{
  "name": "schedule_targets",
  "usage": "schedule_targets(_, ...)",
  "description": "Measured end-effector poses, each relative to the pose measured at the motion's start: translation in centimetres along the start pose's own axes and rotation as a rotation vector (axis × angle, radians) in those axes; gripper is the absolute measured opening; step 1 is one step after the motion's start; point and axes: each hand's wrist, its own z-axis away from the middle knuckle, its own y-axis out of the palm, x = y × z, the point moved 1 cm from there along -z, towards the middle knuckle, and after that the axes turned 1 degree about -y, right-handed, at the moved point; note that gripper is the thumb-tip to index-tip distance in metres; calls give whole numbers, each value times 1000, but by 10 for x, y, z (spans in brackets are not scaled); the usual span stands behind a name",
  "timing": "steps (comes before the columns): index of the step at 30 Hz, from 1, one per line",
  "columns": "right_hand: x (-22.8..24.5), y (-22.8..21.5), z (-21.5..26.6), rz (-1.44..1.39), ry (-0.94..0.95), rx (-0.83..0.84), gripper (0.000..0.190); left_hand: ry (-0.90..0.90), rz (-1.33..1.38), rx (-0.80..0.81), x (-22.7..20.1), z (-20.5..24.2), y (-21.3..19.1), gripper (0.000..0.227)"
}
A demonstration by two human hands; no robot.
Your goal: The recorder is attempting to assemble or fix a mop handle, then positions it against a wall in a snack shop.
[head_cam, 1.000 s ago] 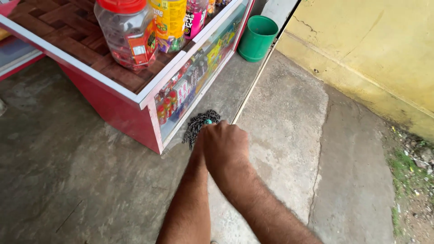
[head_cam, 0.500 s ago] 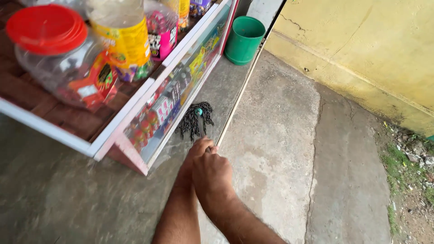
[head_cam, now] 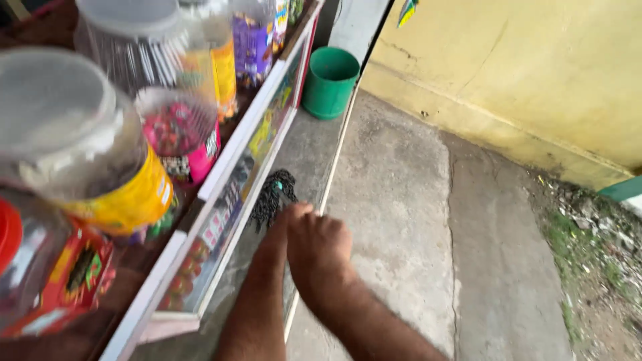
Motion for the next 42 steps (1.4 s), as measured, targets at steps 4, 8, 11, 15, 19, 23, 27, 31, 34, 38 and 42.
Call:
schedule_targets(4,-3,18,-26,-88,39,185,79,544,-32,-294,54,-50,31,20)
schedule_targets(8,-19,45,-71,-109,59,77,60,103,-10,-136,50,-83,23,36)
schedule_targets(11,-34,39,-106,-100,32,-17,63,77,24,-169,63,-113,16,35)
schedule_targets(15,-68,14,-165,-135,53,39,75,89,45,-225,69,-189,-15,34)
schedule_targets(19,-94,28,-205,-168,31,224,80,56,123,-230,83,-232,10,33)
schedule_targets(23,-114,62,-258,-56,77,-145,66,56,166,-245,87,-276,2,32)
schedule_targets(27,-155,39,-289,-116,16,9,43,58,227,-253,105,-308,11,32)
schedule_targets(31,-189,9,-307,-137,31,156,55,68,275,-244,120,-312,21,31)
schedule_targets(34,-203,0,-322,-183,67,42,23,87,314,-226,126,-325,27,31)
schedule_targets(38,-202,-10,-327,-241,30,42,10,92,346,-221,125,-348,11,32)
schedule_targets(42,-206,-5,-325,-213,9,16,8,112,409,-203,108,-387,23,32)
